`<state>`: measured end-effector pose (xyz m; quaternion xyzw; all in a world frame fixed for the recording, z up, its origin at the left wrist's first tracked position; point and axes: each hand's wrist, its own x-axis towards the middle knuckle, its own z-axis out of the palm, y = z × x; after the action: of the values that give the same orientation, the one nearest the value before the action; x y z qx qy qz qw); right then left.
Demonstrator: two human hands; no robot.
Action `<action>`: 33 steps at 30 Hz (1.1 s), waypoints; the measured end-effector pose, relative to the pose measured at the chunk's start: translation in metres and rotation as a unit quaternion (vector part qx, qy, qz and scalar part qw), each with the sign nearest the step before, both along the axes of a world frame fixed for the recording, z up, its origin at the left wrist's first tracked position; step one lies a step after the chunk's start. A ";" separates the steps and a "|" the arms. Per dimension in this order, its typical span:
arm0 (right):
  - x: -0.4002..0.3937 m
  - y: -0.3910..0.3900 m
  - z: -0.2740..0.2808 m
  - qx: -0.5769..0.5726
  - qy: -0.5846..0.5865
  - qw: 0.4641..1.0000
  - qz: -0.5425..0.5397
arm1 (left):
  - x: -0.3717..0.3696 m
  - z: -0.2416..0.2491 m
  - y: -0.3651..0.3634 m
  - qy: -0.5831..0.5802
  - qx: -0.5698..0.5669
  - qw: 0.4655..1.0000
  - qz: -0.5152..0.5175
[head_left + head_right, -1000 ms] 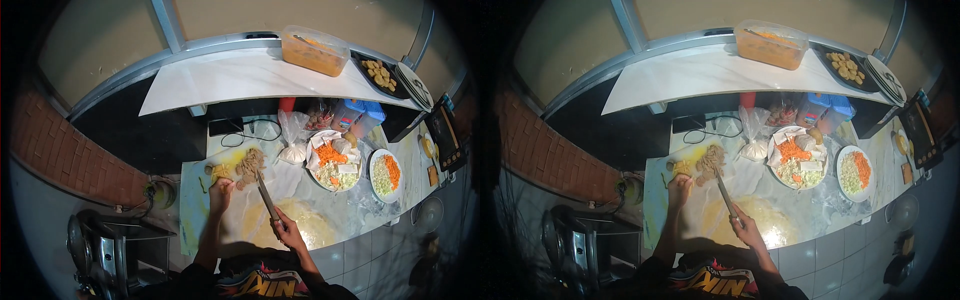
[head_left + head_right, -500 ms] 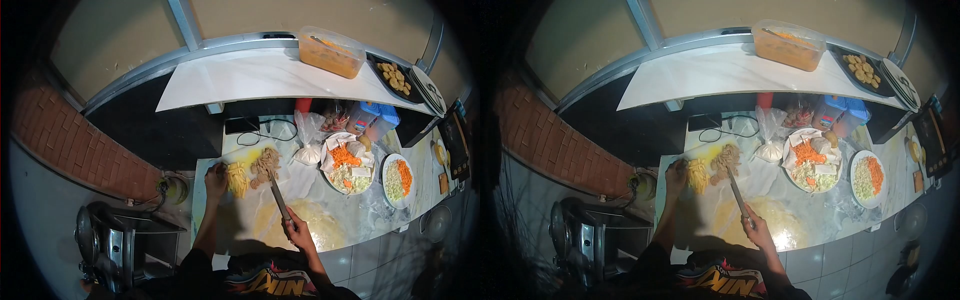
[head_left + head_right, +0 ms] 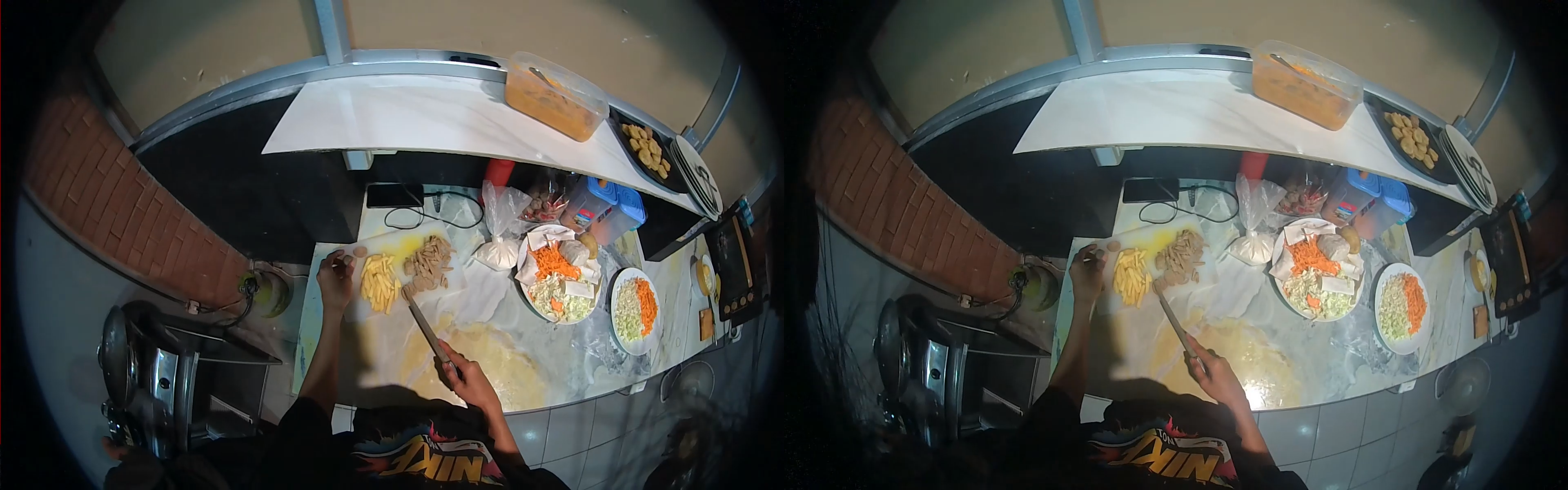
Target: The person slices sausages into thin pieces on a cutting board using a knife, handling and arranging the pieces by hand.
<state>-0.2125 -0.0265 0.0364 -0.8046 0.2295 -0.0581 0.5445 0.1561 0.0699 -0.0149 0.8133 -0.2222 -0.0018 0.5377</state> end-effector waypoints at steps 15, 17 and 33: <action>0.012 0.002 0.013 -0.020 0.034 0.999 0.011 | -0.145 0.005 0.052 0.297 -0.152 0.935 -0.123; 0.012 -0.003 0.028 -0.008 0.064 0.998 0.018 | -0.145 -0.003 0.051 0.273 -0.167 0.935 -0.152; 0.004 0.003 0.015 -0.037 0.045 0.998 0.014 | -0.131 0.015 0.024 0.048 0.081 0.985 -0.147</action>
<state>-0.2087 -0.0236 0.0516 -0.8289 0.2399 -0.0229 0.5048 0.0254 0.0942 0.0000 0.8113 -0.3128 -0.1380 0.4743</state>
